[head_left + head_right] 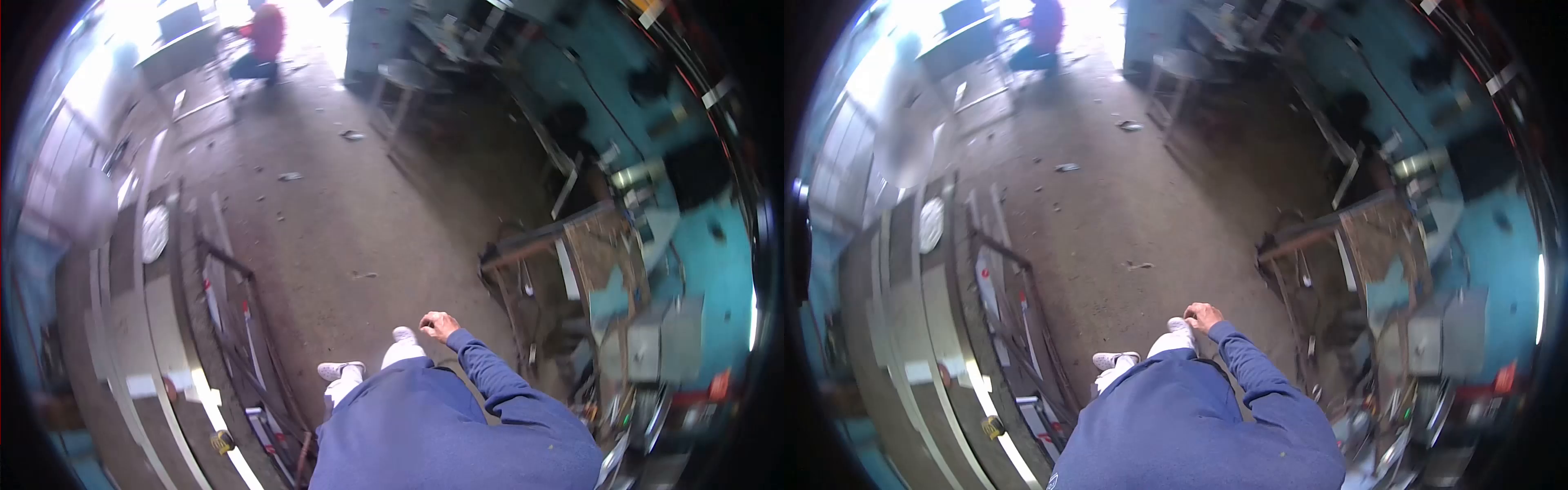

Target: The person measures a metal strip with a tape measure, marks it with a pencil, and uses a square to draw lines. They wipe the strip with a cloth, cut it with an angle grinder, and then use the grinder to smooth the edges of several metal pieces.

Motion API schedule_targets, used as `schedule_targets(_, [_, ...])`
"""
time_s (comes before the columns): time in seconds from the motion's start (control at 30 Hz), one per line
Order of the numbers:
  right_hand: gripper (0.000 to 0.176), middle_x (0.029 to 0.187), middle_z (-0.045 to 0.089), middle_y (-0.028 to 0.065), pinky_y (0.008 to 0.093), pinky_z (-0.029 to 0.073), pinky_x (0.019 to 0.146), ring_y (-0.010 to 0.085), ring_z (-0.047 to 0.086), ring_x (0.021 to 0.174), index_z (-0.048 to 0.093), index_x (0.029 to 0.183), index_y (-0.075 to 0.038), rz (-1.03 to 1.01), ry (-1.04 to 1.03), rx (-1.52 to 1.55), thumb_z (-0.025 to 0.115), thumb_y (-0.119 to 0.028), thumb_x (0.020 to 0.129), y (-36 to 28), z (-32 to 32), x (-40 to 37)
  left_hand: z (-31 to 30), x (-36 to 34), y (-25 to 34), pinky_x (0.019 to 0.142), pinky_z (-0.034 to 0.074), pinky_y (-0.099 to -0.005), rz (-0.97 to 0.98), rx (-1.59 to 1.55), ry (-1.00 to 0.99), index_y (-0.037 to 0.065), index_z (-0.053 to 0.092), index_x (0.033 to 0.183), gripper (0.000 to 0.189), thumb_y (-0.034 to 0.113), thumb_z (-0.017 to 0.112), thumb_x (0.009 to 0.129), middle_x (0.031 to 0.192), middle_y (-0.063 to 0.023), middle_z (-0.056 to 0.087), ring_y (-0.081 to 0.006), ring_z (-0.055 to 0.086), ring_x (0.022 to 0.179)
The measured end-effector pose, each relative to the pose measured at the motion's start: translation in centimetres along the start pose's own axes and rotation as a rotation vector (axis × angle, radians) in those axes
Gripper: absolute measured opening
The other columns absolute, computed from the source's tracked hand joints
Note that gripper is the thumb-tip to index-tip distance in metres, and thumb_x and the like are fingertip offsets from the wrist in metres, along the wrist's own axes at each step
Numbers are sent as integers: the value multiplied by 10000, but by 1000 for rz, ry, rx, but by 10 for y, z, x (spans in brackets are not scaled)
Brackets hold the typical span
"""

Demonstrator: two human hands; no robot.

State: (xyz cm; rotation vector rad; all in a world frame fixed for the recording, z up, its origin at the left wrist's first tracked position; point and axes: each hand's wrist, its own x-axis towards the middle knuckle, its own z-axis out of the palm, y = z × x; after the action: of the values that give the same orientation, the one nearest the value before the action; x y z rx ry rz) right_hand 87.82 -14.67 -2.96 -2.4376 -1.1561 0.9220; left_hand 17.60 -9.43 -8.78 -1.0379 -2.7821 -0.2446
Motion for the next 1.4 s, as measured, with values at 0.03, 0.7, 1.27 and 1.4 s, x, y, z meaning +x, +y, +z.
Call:
schedule_targets(0.03, [142,993,685,72,401,532,833,274,667,925,700,917,-132,61,31,49,696,-234,819,26,4,-22,3,-8,18,793,512,-491,99,0,-24,-27,695,961,565,500,504,895,960,-231,693,-405,651,927])
schedule_targets(0.7, [122,894,687,120,371,534,722,280,678,822,662,886,-60,428,776,475,658,-176,851,316,-46,-210,-32,-320,480,780,536,-363,1274,-527,-417,111,622,1135,271,294,484,990,936,-120,717,-283,685,878])
schedule_targets(1.27, [260,921,673,84,350,525,699,239,675,798,631,1120,-115,1157,1567,408,663,-163,866,366,-47,-396,33,-698,714,483,487,-395,1626,351,-1600,111,611,971,130,155,598,850,847,-159,667,-271,637,628])
schedule_targets(1.4, [419,1007,660,110,394,513,760,299,644,883,561,1242,-135,1257,1569,243,680,-171,842,425,-52,-495,-3,-821,726,498,504,-346,1305,-30,-1823,138,569,1179,288,279,598,930,944,-141,708,-237,666,699])
